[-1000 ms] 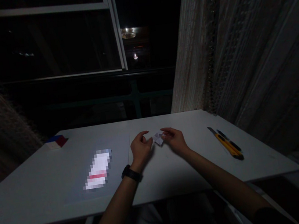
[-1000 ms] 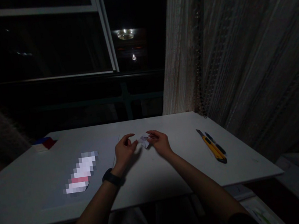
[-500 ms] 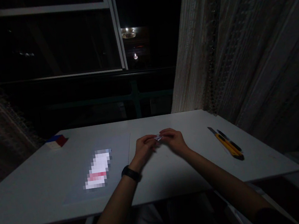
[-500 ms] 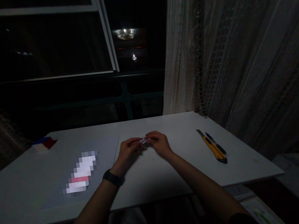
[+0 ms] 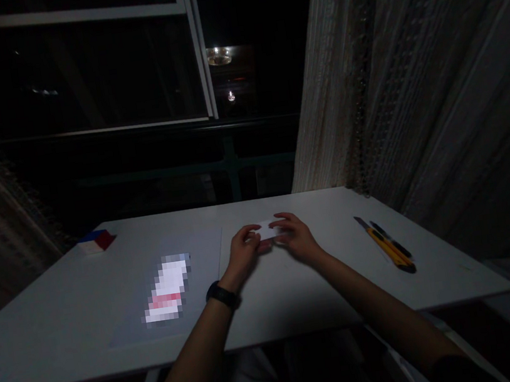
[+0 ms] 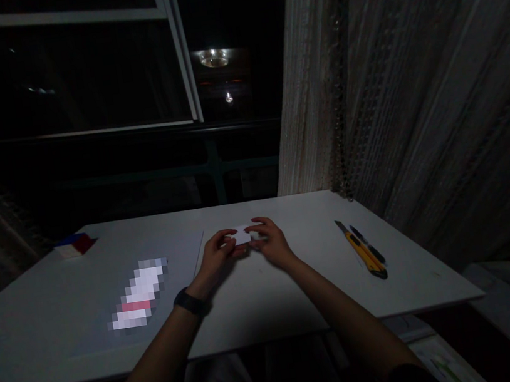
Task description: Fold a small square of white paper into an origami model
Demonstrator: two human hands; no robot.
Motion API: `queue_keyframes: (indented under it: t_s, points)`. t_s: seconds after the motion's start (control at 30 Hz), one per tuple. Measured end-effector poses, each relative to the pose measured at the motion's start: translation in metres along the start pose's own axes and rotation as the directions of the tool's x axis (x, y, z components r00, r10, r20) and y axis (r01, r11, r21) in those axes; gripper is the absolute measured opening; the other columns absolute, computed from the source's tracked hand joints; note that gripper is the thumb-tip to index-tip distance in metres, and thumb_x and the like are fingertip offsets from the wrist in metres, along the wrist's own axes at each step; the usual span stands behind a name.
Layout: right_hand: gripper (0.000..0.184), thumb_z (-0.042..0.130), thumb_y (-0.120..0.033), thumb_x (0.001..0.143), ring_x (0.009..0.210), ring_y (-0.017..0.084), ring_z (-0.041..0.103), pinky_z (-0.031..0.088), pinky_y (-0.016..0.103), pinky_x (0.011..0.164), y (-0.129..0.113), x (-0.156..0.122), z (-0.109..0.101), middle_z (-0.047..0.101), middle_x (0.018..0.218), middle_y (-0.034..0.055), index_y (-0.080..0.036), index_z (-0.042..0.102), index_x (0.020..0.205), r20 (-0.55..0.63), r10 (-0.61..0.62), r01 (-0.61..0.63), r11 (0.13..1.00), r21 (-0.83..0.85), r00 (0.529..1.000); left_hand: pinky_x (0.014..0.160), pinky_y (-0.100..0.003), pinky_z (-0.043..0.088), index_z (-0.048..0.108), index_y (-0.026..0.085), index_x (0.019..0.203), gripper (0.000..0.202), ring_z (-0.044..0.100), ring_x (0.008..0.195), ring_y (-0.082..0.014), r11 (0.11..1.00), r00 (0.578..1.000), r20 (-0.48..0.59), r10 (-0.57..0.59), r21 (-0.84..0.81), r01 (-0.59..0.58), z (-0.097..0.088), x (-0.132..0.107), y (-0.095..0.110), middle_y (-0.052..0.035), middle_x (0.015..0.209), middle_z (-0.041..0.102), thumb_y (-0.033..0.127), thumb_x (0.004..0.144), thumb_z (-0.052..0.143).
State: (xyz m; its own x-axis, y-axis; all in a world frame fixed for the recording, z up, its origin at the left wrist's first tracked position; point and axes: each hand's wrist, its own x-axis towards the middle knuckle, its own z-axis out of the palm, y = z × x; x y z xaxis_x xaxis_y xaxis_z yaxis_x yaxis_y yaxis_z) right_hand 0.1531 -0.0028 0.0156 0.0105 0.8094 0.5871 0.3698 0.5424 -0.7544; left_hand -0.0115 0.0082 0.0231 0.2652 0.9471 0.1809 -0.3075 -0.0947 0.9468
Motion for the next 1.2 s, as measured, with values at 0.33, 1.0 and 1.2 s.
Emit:
queue_keyframes:
  t_s: [0.33, 1.0, 1.2]
  points:
    - [0.018, 0.068, -0.021, 0.062, 0.100, 0.022, 0.055, 0.043, 0.037, 0.088, 0.012, 0.003, -0.006, 0.058, 0.109, 0.0063, -0.024, 0.071, 0.080, 0.121, 0.005, -0.014, 0.997, 0.075, 0.993, 0.050, -0.021, 0.042, 0.052, 0.012, 0.104, 0.039, 0.056, 0.054, -0.0102, 0.979, 0.995, 0.075, 0.070, 0.186, -0.083, -0.007, 0.005, -0.005, 0.0001, 0.063, 0.058, 0.023, 0.068, 0.062]
    - [0.019, 0.072, -0.021, 0.056, 0.077, 0.018, 0.061, 0.048, 0.030, 0.071, 0.009, 0.000, 0.001, 0.065, 0.082, 0.0041, -0.020, 0.071, 0.075, 0.127, 0.100, -0.127, 0.967, 0.222, 0.987, 0.058, -0.025, 0.053, 0.063, 0.006, 0.082, 0.030, 0.064, 0.064, -0.0170, 0.976, 0.977, -0.021, -0.212, -0.063, 0.210, -0.004, -0.001, 0.002, -0.0110, 0.073, 0.067, 0.019, 0.058, 0.074]
    - [0.029, 0.075, -0.024, 0.050, 0.065, 0.017, 0.061, 0.048, 0.031, 0.063, 0.007, 0.000, 0.000, 0.067, 0.071, 0.0036, -0.016, 0.069, 0.078, 0.171, 0.203, -0.250, 0.912, 0.325, 0.964, 0.056, -0.023, 0.051, 0.064, 0.006, 0.082, 0.029, 0.062, 0.061, -0.0150, 0.973, 0.975, -0.009, -0.224, -0.058, 0.223, -0.005, 0.000, 0.002, -0.0099, 0.071, 0.066, 0.020, 0.059, 0.074]
